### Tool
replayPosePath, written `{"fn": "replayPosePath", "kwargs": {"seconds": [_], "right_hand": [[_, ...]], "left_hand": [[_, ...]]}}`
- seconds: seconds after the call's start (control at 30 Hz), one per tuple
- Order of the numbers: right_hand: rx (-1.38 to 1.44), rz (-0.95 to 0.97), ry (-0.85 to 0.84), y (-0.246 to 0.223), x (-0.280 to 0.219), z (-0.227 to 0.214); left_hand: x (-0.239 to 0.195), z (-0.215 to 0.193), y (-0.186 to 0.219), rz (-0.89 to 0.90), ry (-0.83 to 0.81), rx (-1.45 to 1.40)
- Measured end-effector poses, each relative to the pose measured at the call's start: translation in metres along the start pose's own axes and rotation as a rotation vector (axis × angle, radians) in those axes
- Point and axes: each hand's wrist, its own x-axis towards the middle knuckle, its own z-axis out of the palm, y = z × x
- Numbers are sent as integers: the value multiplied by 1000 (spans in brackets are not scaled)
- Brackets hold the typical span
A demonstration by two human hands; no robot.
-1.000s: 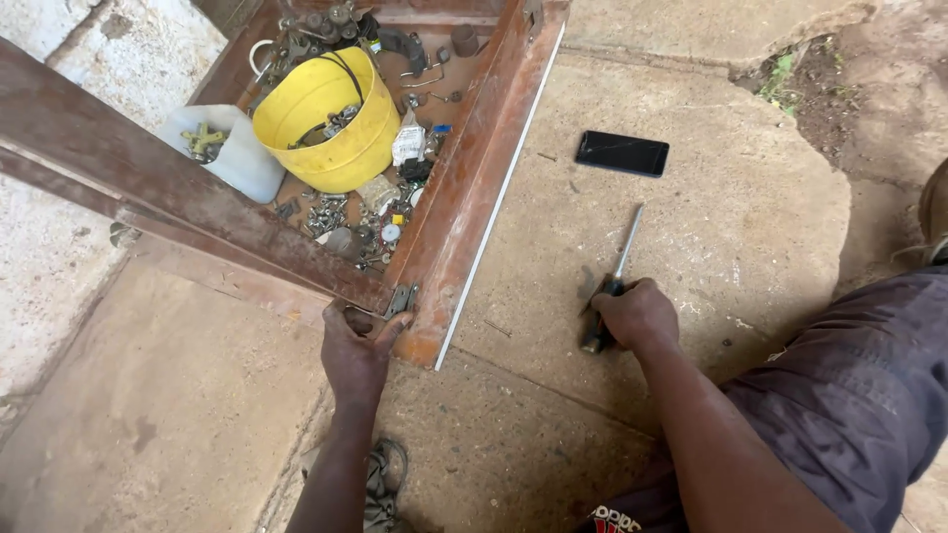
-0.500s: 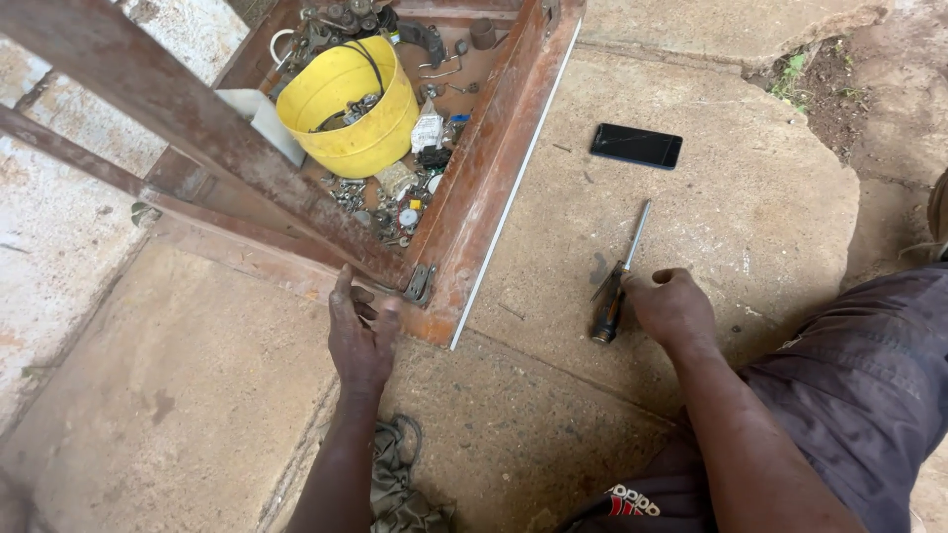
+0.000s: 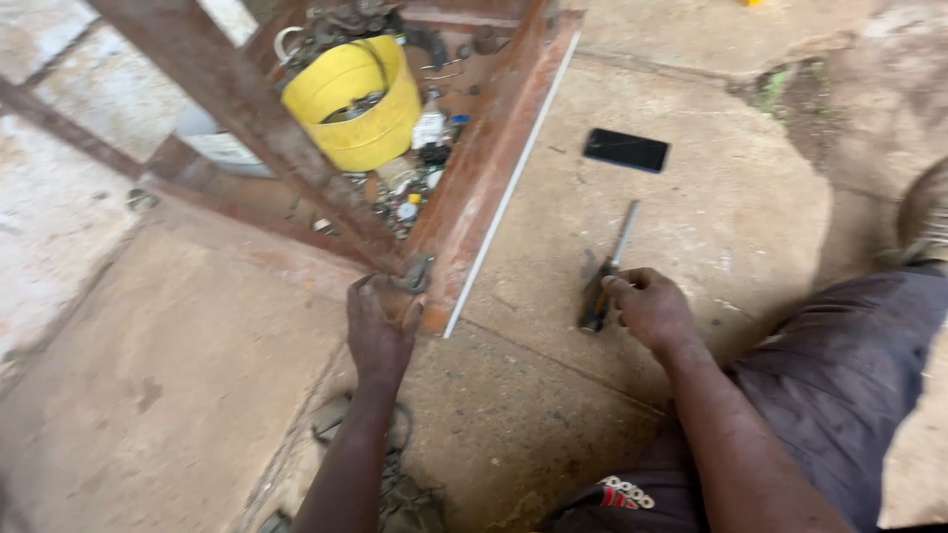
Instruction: Attaching a metal bracket to a wooden frame using a hammer and a screwdriver
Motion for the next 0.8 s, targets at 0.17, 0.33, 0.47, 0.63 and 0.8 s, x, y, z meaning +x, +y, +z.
{"fn": "replayPosePath", "kwargs": {"seconds": [0.17,0.33,0.47,0.63,0.8], "right_hand": [[69,28,31,-3,-16,-11],[107,81,0,-10,-19,-14],[95,83,15,-4,-8,-10],[99,75,35,2,0,-11],[100,90,35,9,5,-8]], "left_hand": [[7,6,6,-130,3,-22],[20,3,6,-158,51,-100],[14,5,5,-97,-7,-57],[-16,2,37,132,76,19],[-52,22,99,-556,-531,-734]]}}
